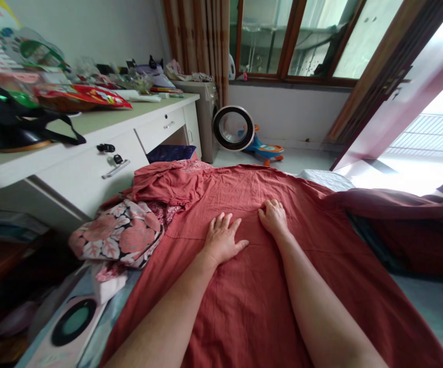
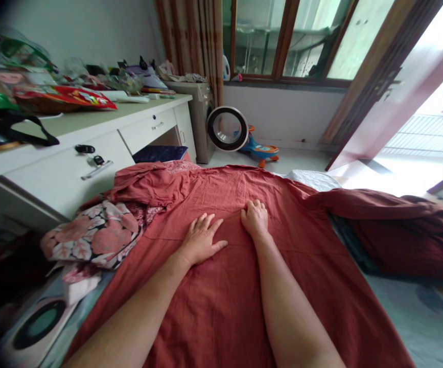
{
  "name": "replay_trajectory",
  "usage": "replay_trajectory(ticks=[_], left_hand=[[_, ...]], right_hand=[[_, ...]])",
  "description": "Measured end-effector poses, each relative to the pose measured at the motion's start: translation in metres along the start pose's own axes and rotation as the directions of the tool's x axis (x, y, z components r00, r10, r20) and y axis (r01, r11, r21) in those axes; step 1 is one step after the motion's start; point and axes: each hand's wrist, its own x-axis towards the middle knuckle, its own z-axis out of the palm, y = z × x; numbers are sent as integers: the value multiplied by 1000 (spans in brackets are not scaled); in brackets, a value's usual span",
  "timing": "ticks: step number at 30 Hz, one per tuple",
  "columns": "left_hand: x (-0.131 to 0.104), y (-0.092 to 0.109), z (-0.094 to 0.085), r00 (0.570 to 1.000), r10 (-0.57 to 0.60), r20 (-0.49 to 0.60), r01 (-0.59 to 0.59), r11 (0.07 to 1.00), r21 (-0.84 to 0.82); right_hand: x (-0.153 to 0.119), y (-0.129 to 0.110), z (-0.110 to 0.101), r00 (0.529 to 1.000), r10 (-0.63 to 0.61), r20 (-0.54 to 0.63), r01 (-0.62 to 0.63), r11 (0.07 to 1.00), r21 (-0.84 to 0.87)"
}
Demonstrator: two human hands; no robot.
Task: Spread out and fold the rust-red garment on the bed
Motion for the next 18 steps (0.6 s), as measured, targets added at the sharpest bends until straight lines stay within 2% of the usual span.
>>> replay_trajectory(ticks=[7, 11, 14, 16, 18], left_hand=[[0, 0, -1, 1000, 8, 1, -8, 1000, 2], [-1, 1, -3, 1000, 1, 11, -1, 1000, 2], [-1, 1, -4, 1000, 2, 14, -2, 1000, -1], [-1, 1, -4, 1000, 2, 17, -2, 1000, -3], [-1, 1, -4, 1000, 0, 24, 0, 1000, -4]], right_hand=[[4, 21, -13, 971, 239, -16, -240, 970, -35], [4, 25, -16, 946, 323, -37, -324, 945, -31], [3, 17, -13, 967, 242, -82, -241, 970, 20], [2, 8, -8, 991, 106, -85, -101, 993, 69], [0, -2, -1, 998, -52, -36, 55, 992, 112]])
